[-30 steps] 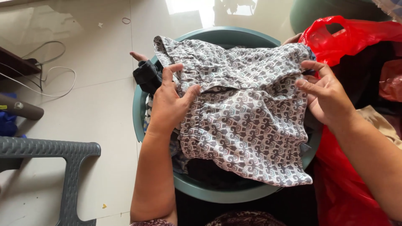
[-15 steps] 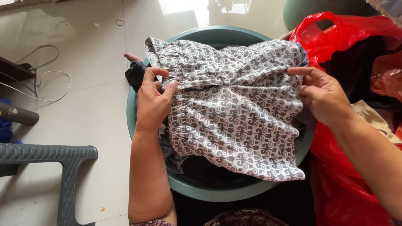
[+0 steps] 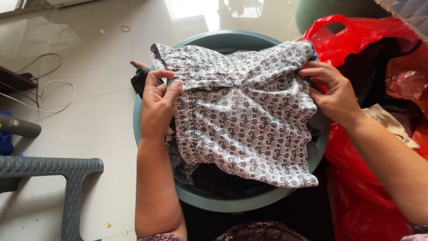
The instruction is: Sorting through a basin of mixed laundry, picking up individual items like shirts and shorts to inspect them before folding or setting them aside.
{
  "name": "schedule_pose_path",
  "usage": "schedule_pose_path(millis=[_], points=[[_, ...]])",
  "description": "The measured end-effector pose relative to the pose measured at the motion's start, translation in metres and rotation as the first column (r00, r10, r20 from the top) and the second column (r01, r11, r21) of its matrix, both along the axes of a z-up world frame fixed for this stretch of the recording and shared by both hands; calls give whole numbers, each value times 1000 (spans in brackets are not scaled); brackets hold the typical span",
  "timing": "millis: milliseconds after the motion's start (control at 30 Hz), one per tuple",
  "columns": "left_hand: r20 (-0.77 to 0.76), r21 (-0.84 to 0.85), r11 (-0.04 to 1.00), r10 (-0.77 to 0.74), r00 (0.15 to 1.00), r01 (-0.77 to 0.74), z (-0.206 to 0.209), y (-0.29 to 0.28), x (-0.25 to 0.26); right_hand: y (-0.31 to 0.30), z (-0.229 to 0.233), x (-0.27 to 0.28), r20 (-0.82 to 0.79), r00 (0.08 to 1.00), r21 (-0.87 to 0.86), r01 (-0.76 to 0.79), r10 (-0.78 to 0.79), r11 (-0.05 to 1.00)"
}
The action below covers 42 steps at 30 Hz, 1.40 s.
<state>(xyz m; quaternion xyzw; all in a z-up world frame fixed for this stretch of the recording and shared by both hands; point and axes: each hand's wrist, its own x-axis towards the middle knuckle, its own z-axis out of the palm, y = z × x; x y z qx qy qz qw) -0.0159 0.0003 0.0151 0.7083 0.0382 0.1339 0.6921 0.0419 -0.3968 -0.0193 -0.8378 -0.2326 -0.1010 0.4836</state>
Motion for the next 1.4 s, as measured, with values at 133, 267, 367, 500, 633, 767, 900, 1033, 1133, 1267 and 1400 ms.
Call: schedule_pose_path(millis=[133, 267, 367, 500, 633, 767, 900, 1033, 1133, 1267, 1400], points=[[30, -70, 998, 3, 1000, -1, 2, 2, 0, -13, -5, 1, -65, 996, 182, 74, -63, 980], [33, -49, 998, 45, 998, -43, 6, 0, -3, -13, 12, -14, -137, 983, 379, 165, -121, 911], [-37, 144, 986, 86, 996, -80, 7, -1, -2, -15, -8, 0, -267, 958, 336, 189, -99, 923], [-57, 161, 986, 61, 996, -51, -3, 4, 5, -4, -2, 1, -309, 949, 372, 66, 56, 926], [-34, 101, 994, 43, 998, -40, 2, 1, 2, 0, 3, 0, -395, 917, 387, 105, 62, 916], [27, -60, 998, -1, 1000, 3, -6, 12, 4, -20, 19, -3, -267, 886, 763, -45, 378, 645], [-54, 76, 996, 45, 998, -41, 0, 4, 4, -28, -4, 5, -284, 956, 223, 133, -66, 966], [-80, 132, 991, 16, 997, -5, -6, 6, 8, -25, 9, 10, -245, 969, 162, 86, -44, 983], [-77, 93, 995, -14, 997, 22, -9, 8, 9, -30, 28, 20, -374, 918, 402, 30, 134, 915], [-98, 47, 998, -26, 995, 30, -7, 9, 9, -19, 45, 24, -372, 921, 278, -13, 120, 960], [-140, 37, 998, -39, 989, 44, 1, 8, 4, 16, 70, 15, -211, 976, -92, -74, 54, 993]])
